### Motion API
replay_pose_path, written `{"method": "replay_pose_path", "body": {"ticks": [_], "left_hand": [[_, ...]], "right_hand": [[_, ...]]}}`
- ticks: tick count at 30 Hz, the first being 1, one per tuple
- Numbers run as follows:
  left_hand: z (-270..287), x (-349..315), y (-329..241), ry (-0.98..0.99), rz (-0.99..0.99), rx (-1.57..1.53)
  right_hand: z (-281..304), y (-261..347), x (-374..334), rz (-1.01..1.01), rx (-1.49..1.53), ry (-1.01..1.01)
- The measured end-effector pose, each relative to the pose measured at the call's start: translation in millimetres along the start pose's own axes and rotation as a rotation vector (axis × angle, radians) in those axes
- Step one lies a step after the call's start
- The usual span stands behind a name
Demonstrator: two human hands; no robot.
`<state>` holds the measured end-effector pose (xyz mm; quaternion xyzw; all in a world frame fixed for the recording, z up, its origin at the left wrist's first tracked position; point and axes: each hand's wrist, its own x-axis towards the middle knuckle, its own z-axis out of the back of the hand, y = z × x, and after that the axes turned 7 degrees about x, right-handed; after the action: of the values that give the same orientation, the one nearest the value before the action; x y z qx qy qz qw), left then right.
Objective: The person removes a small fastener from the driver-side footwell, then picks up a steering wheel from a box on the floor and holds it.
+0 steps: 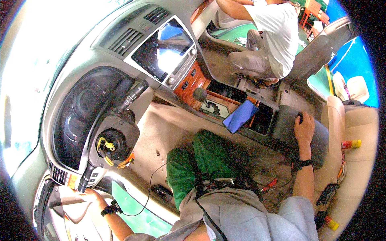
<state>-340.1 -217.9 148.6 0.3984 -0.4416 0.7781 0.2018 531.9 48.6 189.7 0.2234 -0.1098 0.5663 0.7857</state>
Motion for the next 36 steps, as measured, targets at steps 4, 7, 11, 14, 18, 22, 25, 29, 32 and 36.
{"method": "replay_pose_path", "body": {"ticks": [4, 7, 11, 14, 18, 22, 25, 29, 32, 36], "left_hand": [[-5, -3, 2, -0.014, -0.060, 0.137], [1, -1, 34, -0.024, -0.059, 0.248], [-6, 0, 31, 0.043, -0.065, 0.084], [-8, -3, 37, 0.093, -0.009, 0.129], [-14, 3, 71, -0.053, -0.196, 0.417], [-10, -5, 75, -0.040, -0.192, 0.425], [-7, -9, 56, -0.023, -0.197, 0.425], [-3, -14, 33, 0.004, -0.198, 0.448], [-1, -17, 15, 0.022, -0.214, 0.491], [-9, -3, 59, -0.027, -0.265, 0.397]], "right_hand": [[-1, -10, 0, 0.055, -0.035, 0.000], [-5, -6, 3, 0.100, -0.022, -0.064], [0, 2, 1, 0.051, -0.009, -0.047], [4, 6, -1, 0.036, -0.011, -0.051], [1, 3, 0, 0.034, -0.009, -0.023], [0, 2, 0, 0.034, -0.027, -0.029], [0, 3, 0, 0.038, -0.035, -0.027], [4, 7, -1, 0.035, -0.031, -0.035], [3, 1, -2, 0.058, -0.024, -0.043], [-6, -8, 0, 0.097, -0.023, -0.049]]}}
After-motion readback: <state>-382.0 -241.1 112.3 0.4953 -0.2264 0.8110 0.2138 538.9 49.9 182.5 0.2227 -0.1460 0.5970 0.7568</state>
